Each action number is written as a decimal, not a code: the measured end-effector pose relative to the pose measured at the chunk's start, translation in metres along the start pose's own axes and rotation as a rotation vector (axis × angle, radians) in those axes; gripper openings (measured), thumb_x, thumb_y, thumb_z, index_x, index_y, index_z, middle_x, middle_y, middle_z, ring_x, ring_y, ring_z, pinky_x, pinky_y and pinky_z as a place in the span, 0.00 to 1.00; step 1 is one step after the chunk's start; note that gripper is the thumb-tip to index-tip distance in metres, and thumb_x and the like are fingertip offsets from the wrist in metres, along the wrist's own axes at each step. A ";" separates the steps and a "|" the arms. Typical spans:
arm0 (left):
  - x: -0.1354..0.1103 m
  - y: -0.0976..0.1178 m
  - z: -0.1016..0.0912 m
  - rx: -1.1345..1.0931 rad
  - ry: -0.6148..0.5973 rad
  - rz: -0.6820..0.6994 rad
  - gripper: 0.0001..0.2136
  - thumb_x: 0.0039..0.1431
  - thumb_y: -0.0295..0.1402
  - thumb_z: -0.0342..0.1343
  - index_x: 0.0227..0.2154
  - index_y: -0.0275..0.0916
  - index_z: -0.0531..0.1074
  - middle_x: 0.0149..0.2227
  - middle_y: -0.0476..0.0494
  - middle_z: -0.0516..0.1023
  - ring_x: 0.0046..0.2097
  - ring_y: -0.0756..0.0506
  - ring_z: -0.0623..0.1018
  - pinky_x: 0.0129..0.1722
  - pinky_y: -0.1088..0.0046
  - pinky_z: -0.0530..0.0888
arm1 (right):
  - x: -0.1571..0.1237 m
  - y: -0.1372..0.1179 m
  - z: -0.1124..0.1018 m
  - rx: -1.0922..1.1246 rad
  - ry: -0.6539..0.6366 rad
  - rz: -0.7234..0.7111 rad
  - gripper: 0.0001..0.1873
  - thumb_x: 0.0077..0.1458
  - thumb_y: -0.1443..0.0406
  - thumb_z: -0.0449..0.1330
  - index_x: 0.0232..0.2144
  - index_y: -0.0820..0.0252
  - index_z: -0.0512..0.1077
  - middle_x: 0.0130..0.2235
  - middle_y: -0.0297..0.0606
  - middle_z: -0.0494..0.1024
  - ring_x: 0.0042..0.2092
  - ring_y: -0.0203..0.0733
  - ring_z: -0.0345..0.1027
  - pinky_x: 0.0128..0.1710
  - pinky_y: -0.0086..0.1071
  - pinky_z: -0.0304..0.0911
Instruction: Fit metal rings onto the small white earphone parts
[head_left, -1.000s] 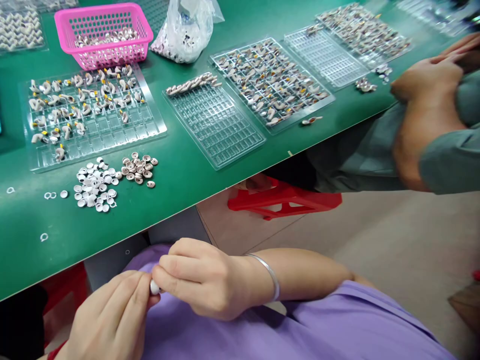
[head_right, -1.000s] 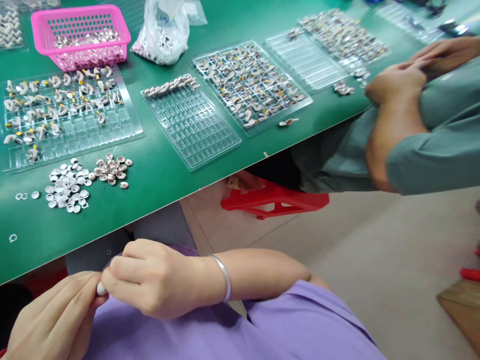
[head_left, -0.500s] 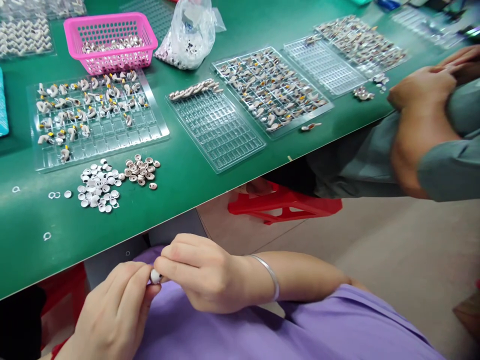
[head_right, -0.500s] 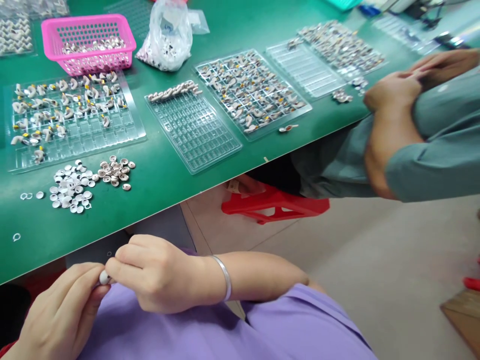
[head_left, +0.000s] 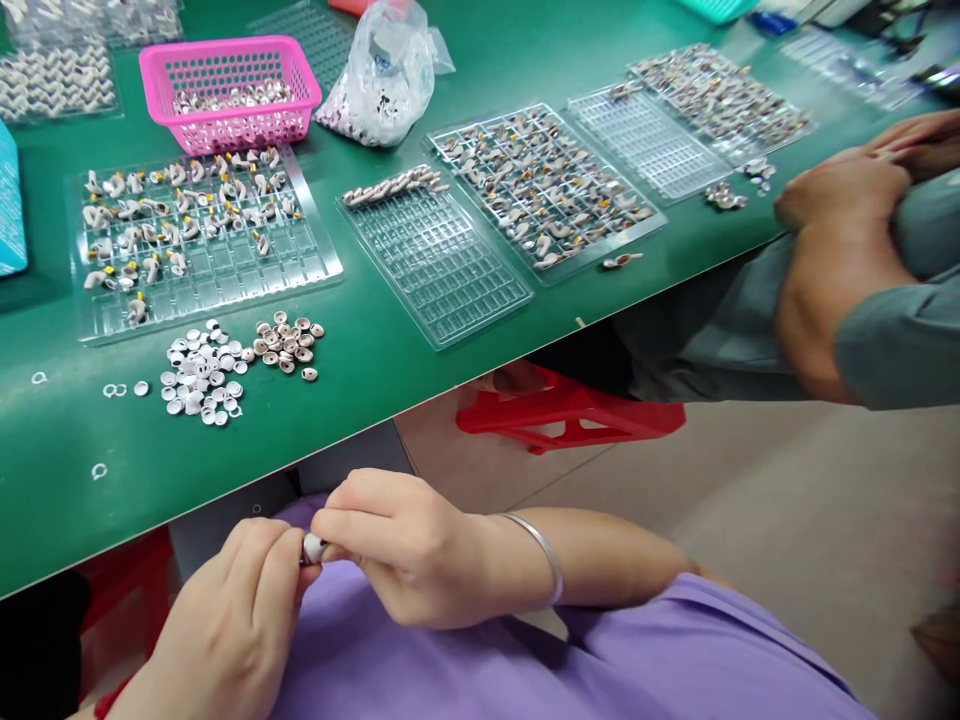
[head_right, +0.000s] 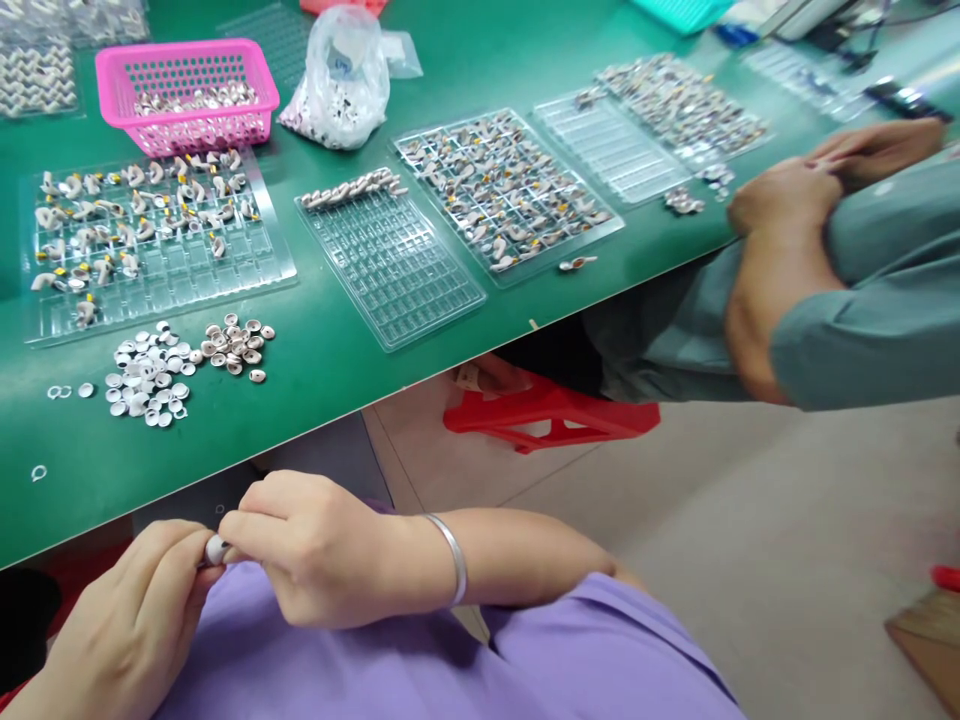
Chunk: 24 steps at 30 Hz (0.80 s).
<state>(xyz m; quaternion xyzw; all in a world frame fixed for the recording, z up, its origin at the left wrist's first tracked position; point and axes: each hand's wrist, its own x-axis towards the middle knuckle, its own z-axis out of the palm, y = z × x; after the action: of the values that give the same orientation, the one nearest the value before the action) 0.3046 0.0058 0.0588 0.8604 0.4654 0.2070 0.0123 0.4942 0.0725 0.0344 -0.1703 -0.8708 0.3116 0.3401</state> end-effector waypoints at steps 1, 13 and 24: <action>0.000 0.000 0.000 0.011 0.000 0.008 0.11 0.72 0.25 0.41 0.37 0.35 0.68 0.32 0.44 0.73 0.32 0.48 0.73 0.31 0.74 0.70 | 0.000 0.000 0.000 -0.021 -0.009 -0.005 0.11 0.61 0.76 0.50 0.31 0.66 0.71 0.28 0.39 0.70 0.30 0.37 0.59 0.32 0.28 0.61; -0.001 -0.006 0.001 -0.019 0.026 0.070 0.08 0.70 0.23 0.44 0.38 0.33 0.69 0.32 0.42 0.75 0.34 0.46 0.74 0.35 0.71 0.71 | 0.001 -0.001 0.000 0.007 0.026 -0.030 0.11 0.61 0.77 0.51 0.34 0.69 0.73 0.30 0.41 0.74 0.31 0.37 0.61 0.34 0.28 0.65; -0.006 -0.008 0.008 -0.025 0.018 0.083 0.08 0.70 0.24 0.44 0.37 0.35 0.69 0.30 0.43 0.75 0.33 0.45 0.75 0.32 0.70 0.71 | -0.007 0.003 0.004 0.006 -0.055 -0.005 0.08 0.60 0.77 0.53 0.38 0.65 0.71 0.33 0.41 0.75 0.35 0.37 0.66 0.35 0.28 0.67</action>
<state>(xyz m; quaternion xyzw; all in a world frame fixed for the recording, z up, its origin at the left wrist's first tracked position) 0.2981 0.0064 0.0480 0.8768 0.4270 0.2208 0.0104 0.4966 0.0699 0.0270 -0.1583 -0.8792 0.3181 0.3175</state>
